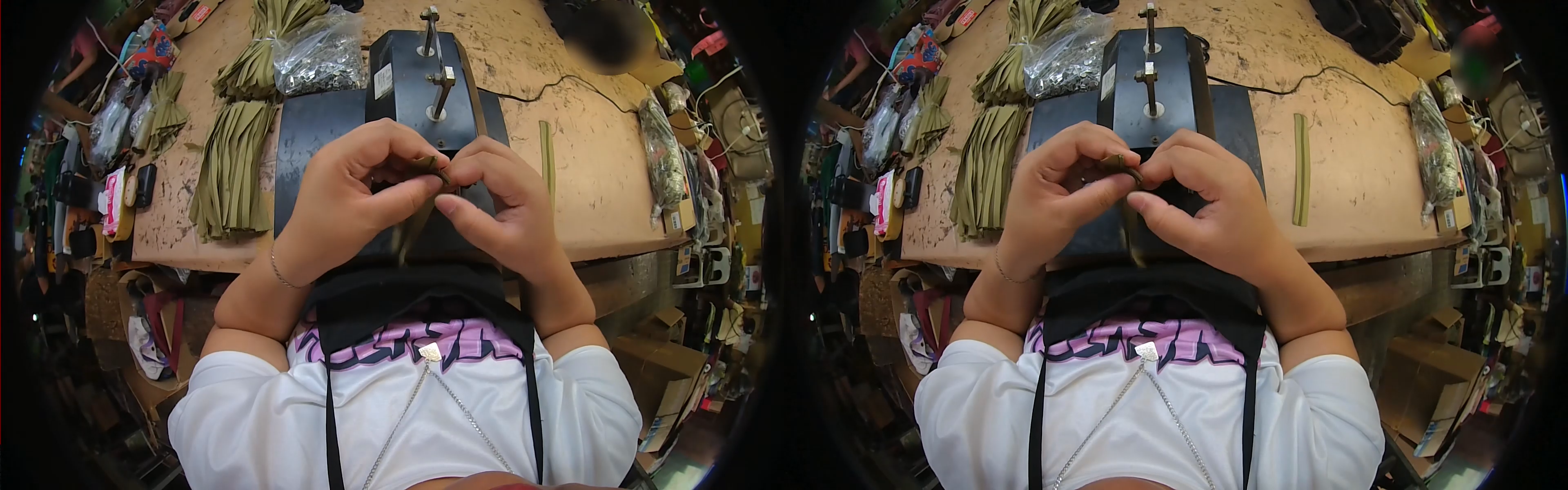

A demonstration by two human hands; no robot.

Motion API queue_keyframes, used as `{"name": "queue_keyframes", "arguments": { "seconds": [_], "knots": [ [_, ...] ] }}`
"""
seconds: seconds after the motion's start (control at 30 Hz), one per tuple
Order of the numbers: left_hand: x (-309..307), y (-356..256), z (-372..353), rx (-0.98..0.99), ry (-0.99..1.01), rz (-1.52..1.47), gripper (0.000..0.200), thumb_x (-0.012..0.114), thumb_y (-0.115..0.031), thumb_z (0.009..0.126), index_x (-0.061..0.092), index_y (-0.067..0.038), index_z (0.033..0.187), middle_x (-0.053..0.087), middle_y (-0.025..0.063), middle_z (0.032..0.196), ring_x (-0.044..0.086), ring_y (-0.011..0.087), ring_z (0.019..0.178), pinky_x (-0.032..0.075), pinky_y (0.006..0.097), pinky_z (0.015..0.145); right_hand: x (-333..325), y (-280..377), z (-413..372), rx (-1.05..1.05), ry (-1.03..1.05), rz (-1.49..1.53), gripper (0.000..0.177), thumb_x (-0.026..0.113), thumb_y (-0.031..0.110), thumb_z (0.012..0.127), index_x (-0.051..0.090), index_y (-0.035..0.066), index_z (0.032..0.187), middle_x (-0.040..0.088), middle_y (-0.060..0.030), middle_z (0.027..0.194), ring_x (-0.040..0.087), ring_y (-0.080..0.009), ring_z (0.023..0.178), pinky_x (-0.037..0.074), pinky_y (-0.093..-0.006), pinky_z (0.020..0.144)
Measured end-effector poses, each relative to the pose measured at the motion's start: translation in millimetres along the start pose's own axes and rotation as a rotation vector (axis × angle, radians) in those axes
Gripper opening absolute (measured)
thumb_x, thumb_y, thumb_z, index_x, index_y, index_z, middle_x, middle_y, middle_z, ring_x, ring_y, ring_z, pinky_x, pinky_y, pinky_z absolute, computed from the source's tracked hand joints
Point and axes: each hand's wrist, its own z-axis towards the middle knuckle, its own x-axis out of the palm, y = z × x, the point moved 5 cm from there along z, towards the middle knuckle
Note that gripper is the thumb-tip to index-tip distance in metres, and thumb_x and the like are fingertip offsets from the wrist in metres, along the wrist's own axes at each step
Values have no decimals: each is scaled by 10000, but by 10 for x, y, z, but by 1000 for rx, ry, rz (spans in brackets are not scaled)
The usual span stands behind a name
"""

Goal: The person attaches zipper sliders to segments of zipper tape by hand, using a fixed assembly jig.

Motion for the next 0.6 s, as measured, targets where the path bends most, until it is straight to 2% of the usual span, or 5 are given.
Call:
{"name": "queue_keyframes", "arguments": {
  "seconds": [0.2, 0.3, 0.4, 0.5, 0.6],
  "knots": [
    [25, -74, 44, 248, -49, 270, 225, 632, 125, 834, 643, -6, 1017, 626, 63, 1012, 621, 131, 950, 491, 247, 843, -24, -17, 61, -38, -30, -98, 39, 651, 9, 839, 639, -10, 872, 586, -99, 816, 584, -233, 763, 473, -317, 682],
    [19, -140, 80, 321, -12, 425, 222, 644, 120, 828, 654, 1, 1015, 635, 61, 977, 626, 120, 929, 493, 238, 826, -66, -69, 122, -29, 56, -135, 36, 647, 26, 854, 632, -7, 855, 574, -95, 801, 564, -245, 736, 456, -327, 663],
    [-14, -98, 134, 223, -65, 357, 197, 659, 101, 838, 669, 3, 1009, 649, 33, 944, 624, 90, 881, 488, 211, 775, -101, -117, 186, -3, 82, -114, 80, 642, 62, 884, 624, 2, 834, 554, -76, 772, 552, -233, 727, 437, -326, 649],
    [-112, -88, 222, 29, -151, 155, 174, 673, 74, 855, 676, 5, 1014, 657, 2, 918, 618, 58, 833, 479, 184, 735, -122, -203, 218, -9, -23, 29, 132, 638, 97, 908, 615, 7, 815, 530, -70, 746, 529, -212, 705, 407, -313, 625],
    [-276, -69, 411, 65, -257, 103, 129, 685, 22, 872, 686, -1, 999, 671, -16, 867, 595, 21, 760, 470, 165, 658, -180, -317, 233, -183, -85, 127, 215, 639, 97, 912, 585, 10, 723, 490, -67, 705, 478, -185, 660, 364, -290, 596]
  ]
}}
